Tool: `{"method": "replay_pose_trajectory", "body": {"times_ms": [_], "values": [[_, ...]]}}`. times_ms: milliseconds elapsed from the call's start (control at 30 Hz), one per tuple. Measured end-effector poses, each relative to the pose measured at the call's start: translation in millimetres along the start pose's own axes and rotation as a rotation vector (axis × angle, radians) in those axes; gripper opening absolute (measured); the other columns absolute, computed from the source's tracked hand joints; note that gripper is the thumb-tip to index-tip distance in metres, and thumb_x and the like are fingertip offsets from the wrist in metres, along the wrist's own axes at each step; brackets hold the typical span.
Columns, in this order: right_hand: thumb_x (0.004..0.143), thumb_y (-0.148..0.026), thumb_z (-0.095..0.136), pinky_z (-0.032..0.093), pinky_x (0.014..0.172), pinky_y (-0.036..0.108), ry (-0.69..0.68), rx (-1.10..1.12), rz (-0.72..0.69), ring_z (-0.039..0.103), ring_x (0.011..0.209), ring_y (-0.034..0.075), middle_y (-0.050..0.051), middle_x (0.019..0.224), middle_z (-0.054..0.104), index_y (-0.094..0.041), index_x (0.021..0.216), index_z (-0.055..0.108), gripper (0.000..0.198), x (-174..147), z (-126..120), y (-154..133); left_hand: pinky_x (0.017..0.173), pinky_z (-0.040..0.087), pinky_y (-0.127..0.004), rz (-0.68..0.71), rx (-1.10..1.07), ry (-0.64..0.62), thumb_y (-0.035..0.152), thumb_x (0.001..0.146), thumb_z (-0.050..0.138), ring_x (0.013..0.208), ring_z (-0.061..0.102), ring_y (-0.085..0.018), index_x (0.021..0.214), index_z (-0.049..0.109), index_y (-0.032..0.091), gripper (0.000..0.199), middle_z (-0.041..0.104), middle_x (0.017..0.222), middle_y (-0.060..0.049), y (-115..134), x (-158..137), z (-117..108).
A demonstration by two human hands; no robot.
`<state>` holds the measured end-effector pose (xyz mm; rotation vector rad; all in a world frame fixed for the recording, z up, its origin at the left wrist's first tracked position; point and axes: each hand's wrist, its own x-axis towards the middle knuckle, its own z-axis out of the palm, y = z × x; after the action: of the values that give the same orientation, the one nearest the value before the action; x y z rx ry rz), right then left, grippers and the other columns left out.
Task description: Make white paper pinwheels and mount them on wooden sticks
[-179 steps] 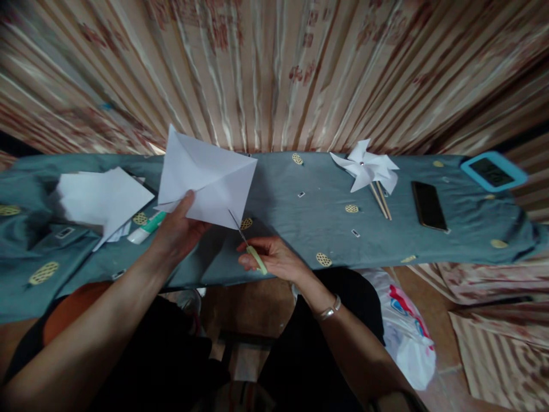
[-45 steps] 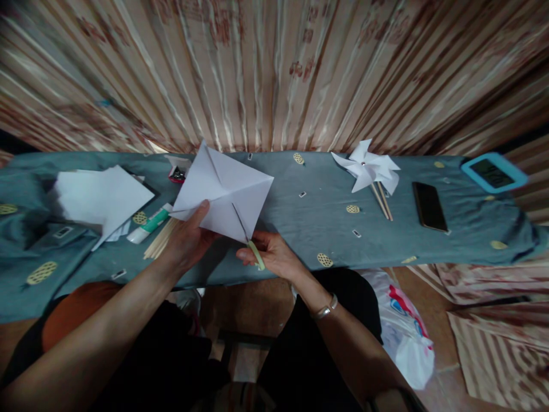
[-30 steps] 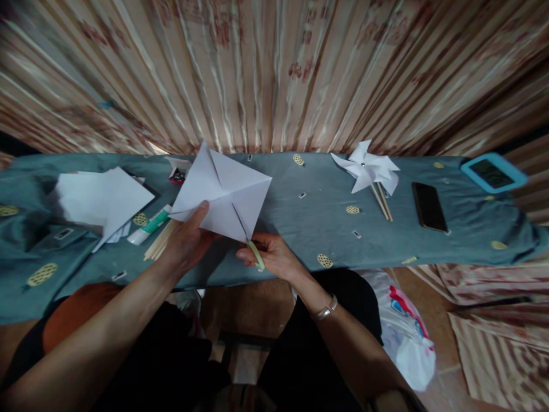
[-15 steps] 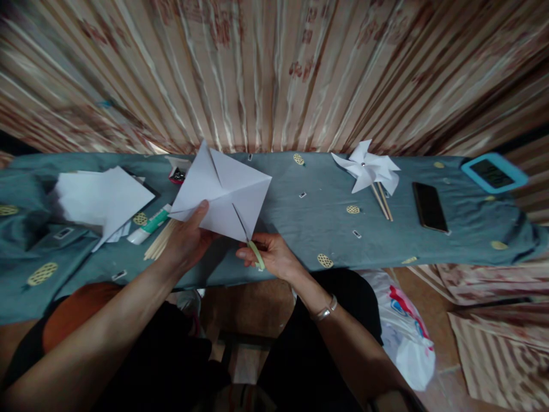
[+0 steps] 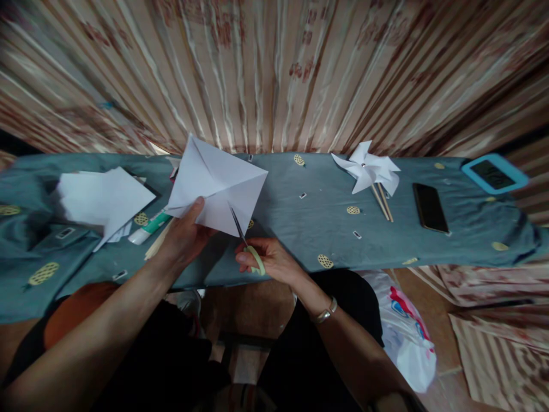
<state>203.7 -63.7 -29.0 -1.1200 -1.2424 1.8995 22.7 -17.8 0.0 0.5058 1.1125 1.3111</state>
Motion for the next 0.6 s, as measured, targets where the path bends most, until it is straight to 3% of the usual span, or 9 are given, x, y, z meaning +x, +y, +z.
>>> {"method": "replay_pose_trajectory", "body": {"times_ms": [333,600], "values": [[0.065,-0.059,0.082,0.044,0.053,0.022,0.027,-0.020,-0.031,0.056,0.054,0.010,-0.001,0.062,0.066,-0.017,0.081,0.066,0.048,2.4,0.9,-4.5,0.061,0.056,-0.026,-0.019,0.019,-0.015,0.026,0.088,0.066,0.080,0.066,-0.017,0.107,0.064,0.028,0.019,0.069,0.096,0.000,-7.5,-4.0,-0.4],[0.069,-0.065,0.077,0.045,0.056,0.023,0.009,-0.072,-0.045,0.057,0.057,0.011,0.000,0.064,0.065,-0.016,0.085,0.066,0.053,4.0,-1.5,1.1,0.058,0.056,-0.020,-0.026,-0.030,-0.021,0.022,0.089,0.065,0.072,0.065,-0.012,0.103,0.062,0.024,0.015,0.069,0.091,0.001,-5.7,-4.8,1.7]]}}
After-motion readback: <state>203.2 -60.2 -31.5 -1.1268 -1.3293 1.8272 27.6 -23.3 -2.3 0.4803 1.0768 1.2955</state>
